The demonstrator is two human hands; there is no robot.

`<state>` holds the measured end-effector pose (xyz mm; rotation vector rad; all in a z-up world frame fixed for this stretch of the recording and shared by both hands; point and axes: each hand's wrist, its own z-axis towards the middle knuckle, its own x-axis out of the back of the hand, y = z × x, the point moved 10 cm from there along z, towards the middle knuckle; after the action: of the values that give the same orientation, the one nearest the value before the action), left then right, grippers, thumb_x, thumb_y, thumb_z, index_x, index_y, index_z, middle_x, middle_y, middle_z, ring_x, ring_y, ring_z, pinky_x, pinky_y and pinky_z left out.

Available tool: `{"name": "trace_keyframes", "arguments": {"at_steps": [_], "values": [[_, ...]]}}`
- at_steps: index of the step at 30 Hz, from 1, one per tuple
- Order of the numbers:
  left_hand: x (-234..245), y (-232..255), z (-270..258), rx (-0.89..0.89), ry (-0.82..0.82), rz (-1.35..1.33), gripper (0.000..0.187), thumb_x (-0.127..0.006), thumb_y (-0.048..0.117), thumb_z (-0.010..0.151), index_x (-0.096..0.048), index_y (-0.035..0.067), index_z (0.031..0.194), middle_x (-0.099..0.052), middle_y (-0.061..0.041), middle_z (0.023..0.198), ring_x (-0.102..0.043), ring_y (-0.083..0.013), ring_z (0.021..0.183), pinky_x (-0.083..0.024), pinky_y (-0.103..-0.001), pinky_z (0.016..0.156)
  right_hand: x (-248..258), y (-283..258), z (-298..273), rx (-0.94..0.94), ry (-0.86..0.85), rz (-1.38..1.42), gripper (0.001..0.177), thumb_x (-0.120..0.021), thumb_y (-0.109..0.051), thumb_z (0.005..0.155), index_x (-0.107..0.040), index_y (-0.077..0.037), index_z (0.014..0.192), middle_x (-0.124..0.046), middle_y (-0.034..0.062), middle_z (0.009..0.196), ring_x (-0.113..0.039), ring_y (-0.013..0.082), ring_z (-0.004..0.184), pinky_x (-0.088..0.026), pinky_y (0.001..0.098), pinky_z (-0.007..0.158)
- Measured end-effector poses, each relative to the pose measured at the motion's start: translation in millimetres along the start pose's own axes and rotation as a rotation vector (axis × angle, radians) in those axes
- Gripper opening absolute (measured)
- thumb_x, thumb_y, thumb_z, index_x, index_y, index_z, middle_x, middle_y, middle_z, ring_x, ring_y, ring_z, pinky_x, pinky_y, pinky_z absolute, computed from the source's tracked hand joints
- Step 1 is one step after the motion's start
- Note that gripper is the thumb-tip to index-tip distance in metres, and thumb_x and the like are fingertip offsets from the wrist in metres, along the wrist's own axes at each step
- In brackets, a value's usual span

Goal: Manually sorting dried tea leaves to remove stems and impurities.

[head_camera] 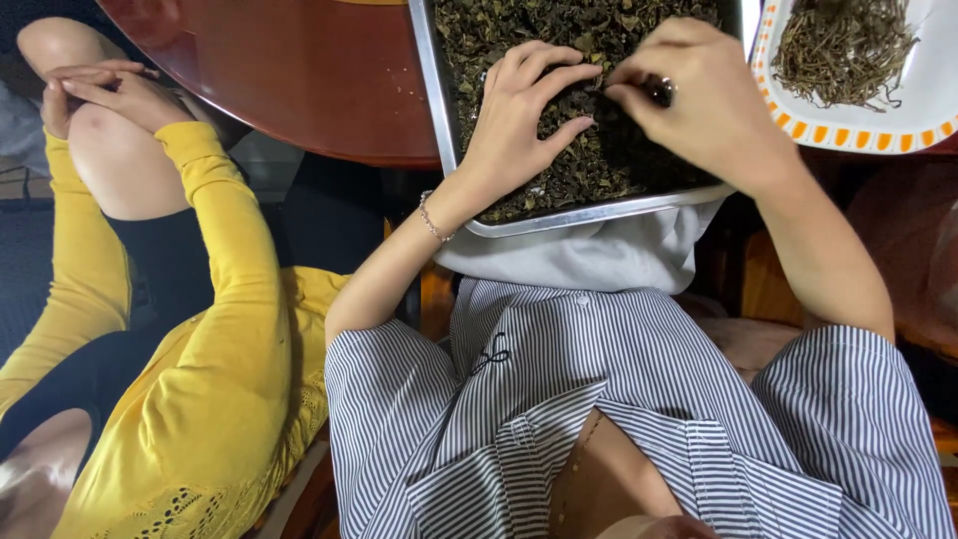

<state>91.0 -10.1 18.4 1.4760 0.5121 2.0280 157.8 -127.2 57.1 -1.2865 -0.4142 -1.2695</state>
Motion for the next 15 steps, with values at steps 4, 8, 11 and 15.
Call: {"name": "trace_keyframes", "arguments": {"at_steps": [4,8,11,15], "values": [[2.1,0.4,0.0,0.009,0.008,-0.001,0.044,-0.081,0.029,0.096,-0.061,0.019,0.134,-0.059,-0.001,0.134,-0.048,-0.0269,0.131,-0.04,-0.05,0.109,-24.4,11.9,0.8,-0.039,-0.053,-0.105,0.015,-0.083,-0.014,0.103,-0.08,0.0,0.107,-0.065,0.0125,0.097,-0.064,0.0309,0.093,-0.052,0.0416,0.084],[4.0,1.7,-1.0,-0.002,0.011,0.003,0.045,-0.083,0.026,0.095,-0.062,0.018,0.133,-0.059,-0.003,0.134,-0.048,-0.0278,0.13,-0.04,-0.049,0.109,-38.4,17.2,2.8,-0.056,-0.12,-0.272,0.021,-0.077,-0.022,0.103,-0.079,-0.001,0.103,-0.064,0.0124,0.093,-0.063,0.0343,0.093,-0.053,0.0448,0.078],[6.3,4.4,-0.1,-0.06,0.032,0.006,0.043,-0.083,0.025,0.094,-0.063,0.016,0.132,-0.059,-0.004,0.134,-0.051,-0.0295,0.128,-0.04,-0.049,0.108,-49.6,23.5,6.1,-0.073,-0.152,-0.346,0.025,-0.07,-0.026,0.098,-0.075,-0.002,0.093,-0.064,0.0138,0.086,-0.064,0.0381,0.086,-0.052,0.0482,0.07],[11.6,13.0,3.9,-0.094,0.033,0.014,0.039,-0.079,0.024,0.095,-0.066,0.013,0.13,-0.061,-0.007,0.132,-0.052,-0.0331,0.126,-0.038,-0.05,0.109,-64.8,33.9,11.0,-0.113,-0.174,-0.367,0.025,-0.066,-0.027,0.085,-0.067,-0.005,0.072,-0.061,0.0129,0.074,-0.064,0.0405,0.075,-0.047,0.0526,0.053]]}}
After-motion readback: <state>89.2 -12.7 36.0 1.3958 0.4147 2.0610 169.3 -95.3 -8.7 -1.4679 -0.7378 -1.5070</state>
